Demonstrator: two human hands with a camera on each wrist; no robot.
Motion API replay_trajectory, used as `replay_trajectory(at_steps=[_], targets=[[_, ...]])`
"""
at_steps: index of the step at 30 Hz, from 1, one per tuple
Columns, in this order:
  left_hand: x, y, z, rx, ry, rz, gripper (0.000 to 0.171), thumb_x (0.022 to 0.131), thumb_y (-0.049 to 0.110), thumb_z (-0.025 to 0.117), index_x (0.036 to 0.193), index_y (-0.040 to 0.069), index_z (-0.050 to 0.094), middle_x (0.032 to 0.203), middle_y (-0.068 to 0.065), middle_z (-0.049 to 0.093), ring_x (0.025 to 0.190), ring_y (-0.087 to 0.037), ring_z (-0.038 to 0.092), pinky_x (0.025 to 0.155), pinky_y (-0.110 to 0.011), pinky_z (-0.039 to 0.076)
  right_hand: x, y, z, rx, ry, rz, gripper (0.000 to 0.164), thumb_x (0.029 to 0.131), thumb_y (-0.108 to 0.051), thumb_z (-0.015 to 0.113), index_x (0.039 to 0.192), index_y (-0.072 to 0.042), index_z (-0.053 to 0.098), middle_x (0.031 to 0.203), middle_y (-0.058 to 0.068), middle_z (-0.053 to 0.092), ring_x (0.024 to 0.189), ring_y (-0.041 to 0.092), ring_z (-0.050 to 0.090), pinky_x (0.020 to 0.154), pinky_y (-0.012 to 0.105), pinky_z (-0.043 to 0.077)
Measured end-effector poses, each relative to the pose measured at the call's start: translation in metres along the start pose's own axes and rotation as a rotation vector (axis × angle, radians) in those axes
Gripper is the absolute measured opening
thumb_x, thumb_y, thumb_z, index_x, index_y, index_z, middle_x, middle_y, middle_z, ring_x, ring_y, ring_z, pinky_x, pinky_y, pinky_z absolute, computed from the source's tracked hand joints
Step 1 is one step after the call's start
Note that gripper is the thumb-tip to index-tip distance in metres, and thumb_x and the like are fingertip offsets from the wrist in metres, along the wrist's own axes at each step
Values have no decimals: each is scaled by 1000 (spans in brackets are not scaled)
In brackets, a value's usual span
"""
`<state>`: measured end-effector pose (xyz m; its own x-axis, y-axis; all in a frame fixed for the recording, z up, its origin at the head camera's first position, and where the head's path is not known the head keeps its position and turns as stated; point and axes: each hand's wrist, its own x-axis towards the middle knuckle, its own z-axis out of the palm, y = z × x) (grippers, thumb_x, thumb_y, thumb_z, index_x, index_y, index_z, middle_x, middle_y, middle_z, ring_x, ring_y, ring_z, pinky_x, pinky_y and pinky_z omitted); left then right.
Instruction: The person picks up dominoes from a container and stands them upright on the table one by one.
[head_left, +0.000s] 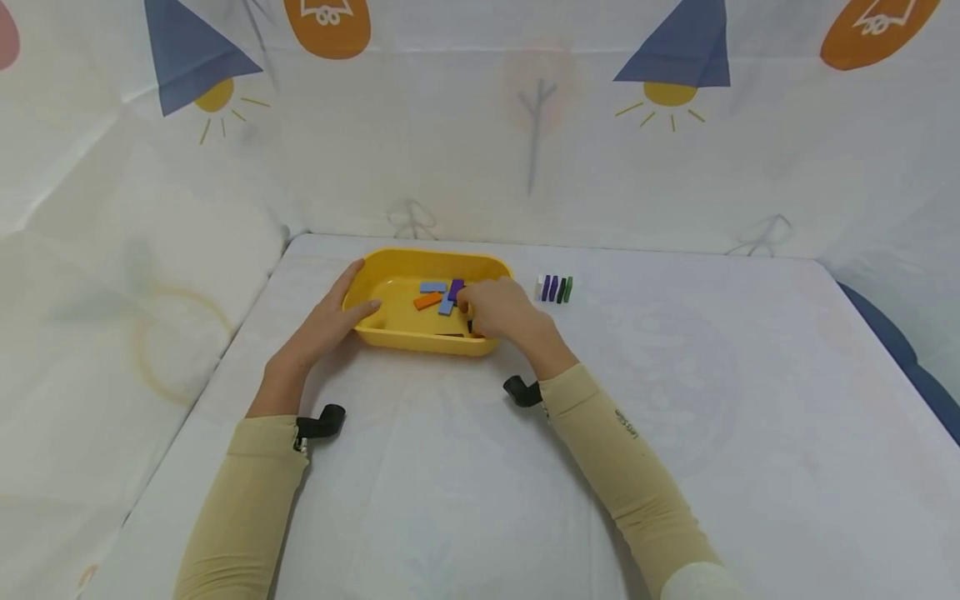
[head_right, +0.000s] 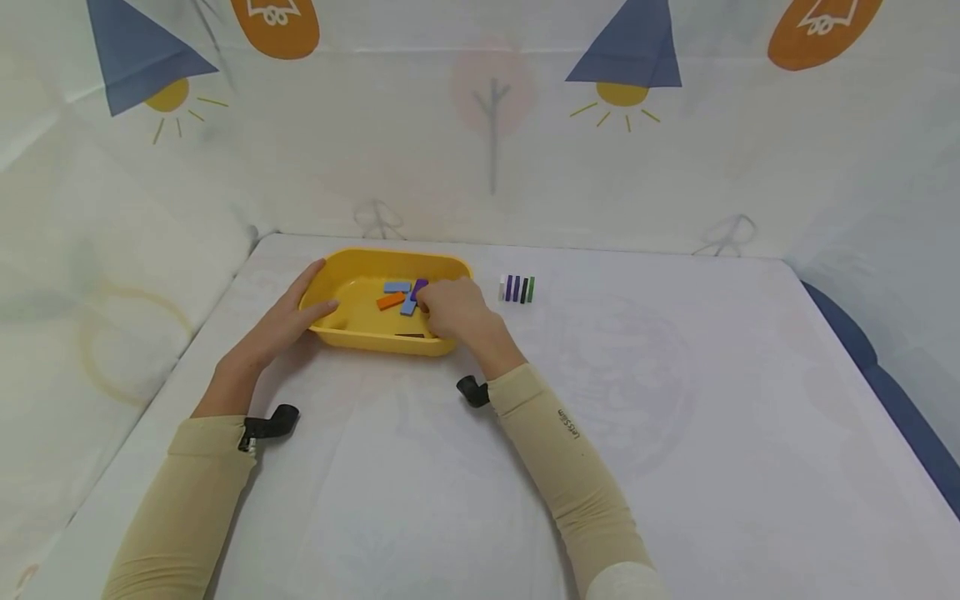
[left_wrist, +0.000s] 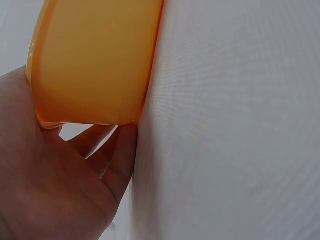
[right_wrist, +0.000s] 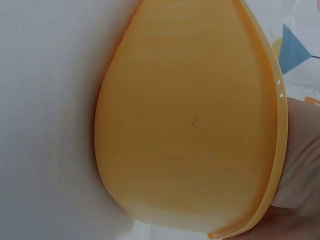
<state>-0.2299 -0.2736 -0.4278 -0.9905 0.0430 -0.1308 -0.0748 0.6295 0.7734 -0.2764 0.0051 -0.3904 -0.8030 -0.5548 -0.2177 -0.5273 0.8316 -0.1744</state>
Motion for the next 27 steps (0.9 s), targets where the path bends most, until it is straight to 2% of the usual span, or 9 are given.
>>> replay_trajectory(at_steps=[10,20,27], targets=[[-1,1,0,-1,9,-2,79,95,60,51,156,49,1,169,11,1,157,-27,6,123,-64,8,0,-2,0,-35,-5,-3,15,92,-9,61,103,-16,68,96,-1,66,94,19,54,92,36,39],[-1,1,0,6,11,5,79,96,58,51,156,48,1,169,9,2,157,-28,7,123,-64,8,-1,-2,-4,-86,2,-20,8,91,-12,62,92,-14,69,86,0,66,83,18,55,78,31,39],[-1,1,1,5,7,3,81,96,59,51,157,46,0,169,7,1,157,-31,6,122,-65,8,-1,-2,-2,-73,2,-20,6,91,-12,62,91,-14,68,85,0,65,83,18,55,79,32,39]])
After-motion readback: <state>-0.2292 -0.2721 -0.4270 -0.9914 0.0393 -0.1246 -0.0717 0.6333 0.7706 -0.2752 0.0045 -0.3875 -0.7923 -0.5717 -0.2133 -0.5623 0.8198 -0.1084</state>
